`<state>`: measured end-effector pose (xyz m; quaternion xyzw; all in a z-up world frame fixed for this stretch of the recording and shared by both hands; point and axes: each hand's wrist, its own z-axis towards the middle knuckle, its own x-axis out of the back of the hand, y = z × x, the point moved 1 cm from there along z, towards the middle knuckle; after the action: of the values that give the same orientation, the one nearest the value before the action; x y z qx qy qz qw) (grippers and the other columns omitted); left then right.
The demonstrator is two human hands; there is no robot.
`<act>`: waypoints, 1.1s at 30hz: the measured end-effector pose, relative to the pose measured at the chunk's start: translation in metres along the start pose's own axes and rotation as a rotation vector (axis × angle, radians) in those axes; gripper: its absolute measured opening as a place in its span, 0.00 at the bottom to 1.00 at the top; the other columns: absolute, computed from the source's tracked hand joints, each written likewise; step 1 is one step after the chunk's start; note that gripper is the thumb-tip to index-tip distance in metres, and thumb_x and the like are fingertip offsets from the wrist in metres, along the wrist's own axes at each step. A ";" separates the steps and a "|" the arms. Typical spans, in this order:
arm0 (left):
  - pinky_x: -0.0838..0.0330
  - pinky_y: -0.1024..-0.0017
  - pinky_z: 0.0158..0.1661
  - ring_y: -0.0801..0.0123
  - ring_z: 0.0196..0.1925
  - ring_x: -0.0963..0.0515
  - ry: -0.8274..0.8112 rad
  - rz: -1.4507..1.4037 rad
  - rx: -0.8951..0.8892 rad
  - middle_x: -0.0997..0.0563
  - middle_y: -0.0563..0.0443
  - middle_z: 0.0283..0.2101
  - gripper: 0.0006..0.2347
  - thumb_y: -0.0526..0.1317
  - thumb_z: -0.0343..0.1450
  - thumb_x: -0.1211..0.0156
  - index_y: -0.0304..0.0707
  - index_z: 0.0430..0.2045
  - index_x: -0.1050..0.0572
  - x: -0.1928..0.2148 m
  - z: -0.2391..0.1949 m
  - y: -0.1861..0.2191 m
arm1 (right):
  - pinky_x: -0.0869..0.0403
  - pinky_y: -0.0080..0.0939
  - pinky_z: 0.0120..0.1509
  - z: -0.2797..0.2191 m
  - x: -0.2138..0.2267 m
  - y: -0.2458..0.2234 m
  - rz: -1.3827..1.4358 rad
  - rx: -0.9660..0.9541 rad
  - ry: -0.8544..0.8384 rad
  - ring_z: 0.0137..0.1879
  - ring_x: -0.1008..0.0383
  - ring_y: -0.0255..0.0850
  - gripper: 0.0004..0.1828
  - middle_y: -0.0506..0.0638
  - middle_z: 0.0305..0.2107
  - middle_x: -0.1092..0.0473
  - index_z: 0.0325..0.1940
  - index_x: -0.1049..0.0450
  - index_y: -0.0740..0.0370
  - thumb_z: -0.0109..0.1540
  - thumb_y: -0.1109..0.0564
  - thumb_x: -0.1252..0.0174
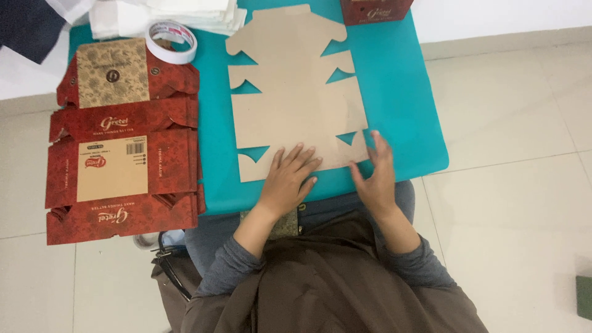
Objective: The person folds a flat cardboard box into a three-dimensional shape, inserts a white paper sheet inside, closes the lid, and stacks the finished box with others.
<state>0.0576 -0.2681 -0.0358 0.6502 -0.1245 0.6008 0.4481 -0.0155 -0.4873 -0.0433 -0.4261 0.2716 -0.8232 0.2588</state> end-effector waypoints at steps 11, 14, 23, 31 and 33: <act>0.56 0.37 0.69 0.46 0.77 0.47 0.058 0.202 -0.101 0.42 0.45 0.75 0.26 0.48 0.77 0.57 0.49 0.73 0.45 -0.017 -0.003 -0.004 | 0.52 0.56 0.82 -0.033 -0.014 -0.001 -0.411 0.300 -0.493 0.78 0.44 0.44 0.36 0.48 0.71 0.40 0.76 0.40 0.51 0.67 0.38 0.46; 0.60 0.39 0.70 0.51 0.77 0.47 -0.011 0.207 -0.075 0.43 0.49 0.76 0.25 0.49 0.77 0.60 0.50 0.72 0.43 -0.019 -0.002 -0.005 | 0.54 0.55 0.83 -0.017 -0.010 0.000 -0.485 0.304 -0.579 0.78 0.46 0.43 0.39 0.50 0.72 0.41 0.77 0.41 0.51 0.67 0.31 0.51; 0.62 0.40 0.72 0.54 0.78 0.48 -0.048 0.205 -0.050 0.45 0.50 0.77 0.25 0.50 0.78 0.61 0.50 0.73 0.44 -0.014 -0.005 -0.004 | 0.54 0.54 0.84 0.008 -0.018 -0.002 -0.526 0.270 -0.554 0.78 0.45 0.46 0.40 0.54 0.72 0.41 0.76 0.40 0.56 0.68 0.29 0.55; 0.62 0.40 0.72 0.55 0.78 0.48 -0.064 0.199 -0.057 0.44 0.50 0.76 0.25 0.51 0.78 0.63 0.50 0.72 0.43 -0.014 -0.004 -0.002 | 0.56 0.53 0.84 -0.043 -0.006 -0.003 -0.540 0.234 -0.538 0.80 0.49 0.45 0.41 0.51 0.75 0.46 0.79 0.45 0.53 0.67 0.30 0.55; 0.61 0.41 0.72 0.55 0.78 0.48 -0.054 0.223 -0.051 0.45 0.50 0.77 0.25 0.50 0.78 0.62 0.50 0.72 0.43 -0.013 -0.005 -0.002 | 0.57 0.55 0.84 -0.036 -0.010 -0.007 -0.538 0.256 -0.495 0.79 0.49 0.45 0.40 0.51 0.74 0.44 0.78 0.43 0.53 0.69 0.29 0.58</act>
<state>0.0527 -0.2684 -0.0484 0.6366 -0.2235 0.6258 0.3914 -0.0422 -0.4676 -0.0617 -0.6322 -0.0255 -0.7611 0.1426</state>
